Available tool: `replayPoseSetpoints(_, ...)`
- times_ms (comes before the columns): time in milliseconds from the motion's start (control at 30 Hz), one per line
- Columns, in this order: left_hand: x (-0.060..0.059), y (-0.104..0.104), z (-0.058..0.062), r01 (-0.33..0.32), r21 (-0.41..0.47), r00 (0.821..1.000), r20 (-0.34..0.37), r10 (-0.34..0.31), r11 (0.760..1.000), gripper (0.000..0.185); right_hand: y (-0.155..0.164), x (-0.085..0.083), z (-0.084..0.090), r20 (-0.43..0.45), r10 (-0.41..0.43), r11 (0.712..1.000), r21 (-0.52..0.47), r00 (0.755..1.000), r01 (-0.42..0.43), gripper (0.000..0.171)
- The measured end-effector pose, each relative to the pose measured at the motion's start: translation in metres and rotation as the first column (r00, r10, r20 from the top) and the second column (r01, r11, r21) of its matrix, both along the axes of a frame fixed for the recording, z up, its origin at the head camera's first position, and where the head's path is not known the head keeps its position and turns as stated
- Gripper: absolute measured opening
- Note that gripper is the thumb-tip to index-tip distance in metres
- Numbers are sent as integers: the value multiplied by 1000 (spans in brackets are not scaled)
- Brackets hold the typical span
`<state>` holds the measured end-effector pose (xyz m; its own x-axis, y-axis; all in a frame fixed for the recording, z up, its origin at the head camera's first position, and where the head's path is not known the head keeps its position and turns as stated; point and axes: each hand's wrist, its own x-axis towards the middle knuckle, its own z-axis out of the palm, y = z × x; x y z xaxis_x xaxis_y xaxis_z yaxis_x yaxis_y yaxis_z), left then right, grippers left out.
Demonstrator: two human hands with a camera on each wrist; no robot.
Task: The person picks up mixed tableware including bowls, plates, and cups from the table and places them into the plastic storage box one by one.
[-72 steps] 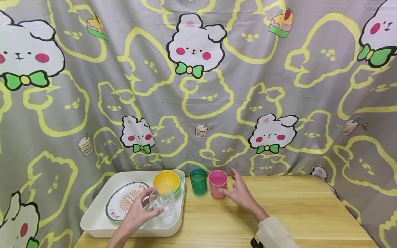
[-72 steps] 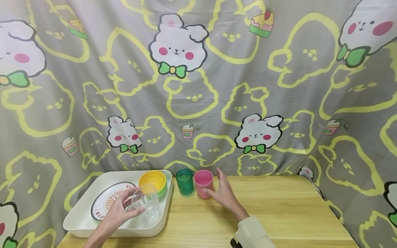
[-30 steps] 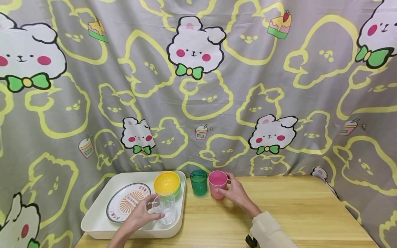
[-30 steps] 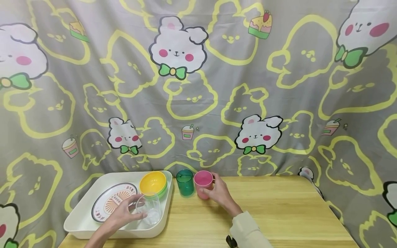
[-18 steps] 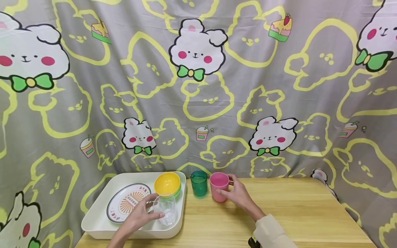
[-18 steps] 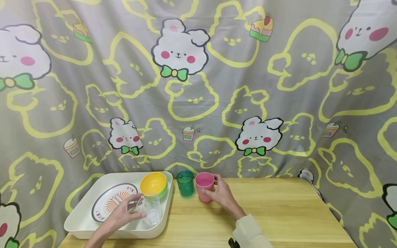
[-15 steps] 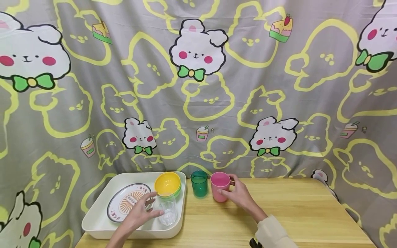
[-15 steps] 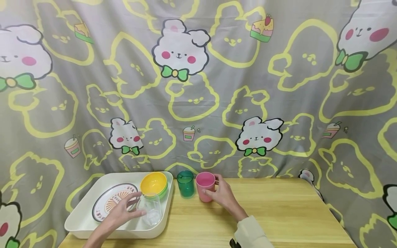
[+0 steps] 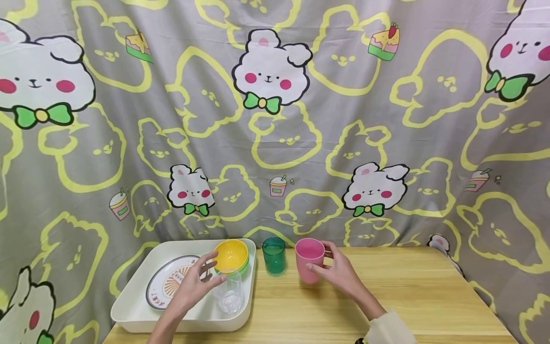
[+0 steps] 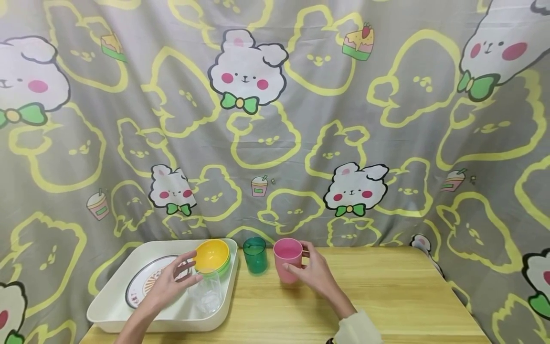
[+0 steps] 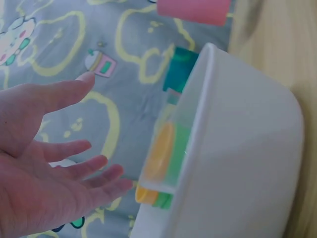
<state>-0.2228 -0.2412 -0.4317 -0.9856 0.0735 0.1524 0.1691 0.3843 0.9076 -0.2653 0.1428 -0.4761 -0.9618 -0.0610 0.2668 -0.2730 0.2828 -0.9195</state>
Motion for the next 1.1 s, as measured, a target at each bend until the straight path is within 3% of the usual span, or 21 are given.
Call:
replayPoseSetpoints(300,-6,13,11,28,53,1000,-5,-28,998,70,4,14,9,-7,7,999,-37,1000,-7,73)
replayPoseSetpoints(567,-14,34,17,91,144,996,-15,-90,985,68,5,22,14,7,2,999,-46,1000,-1,72)
replayPoseSetpoints(1100,-23,78,16,257,241,966,-64,-249,936,67,1,30,24,-28,104,987,-120,994,-106,69)
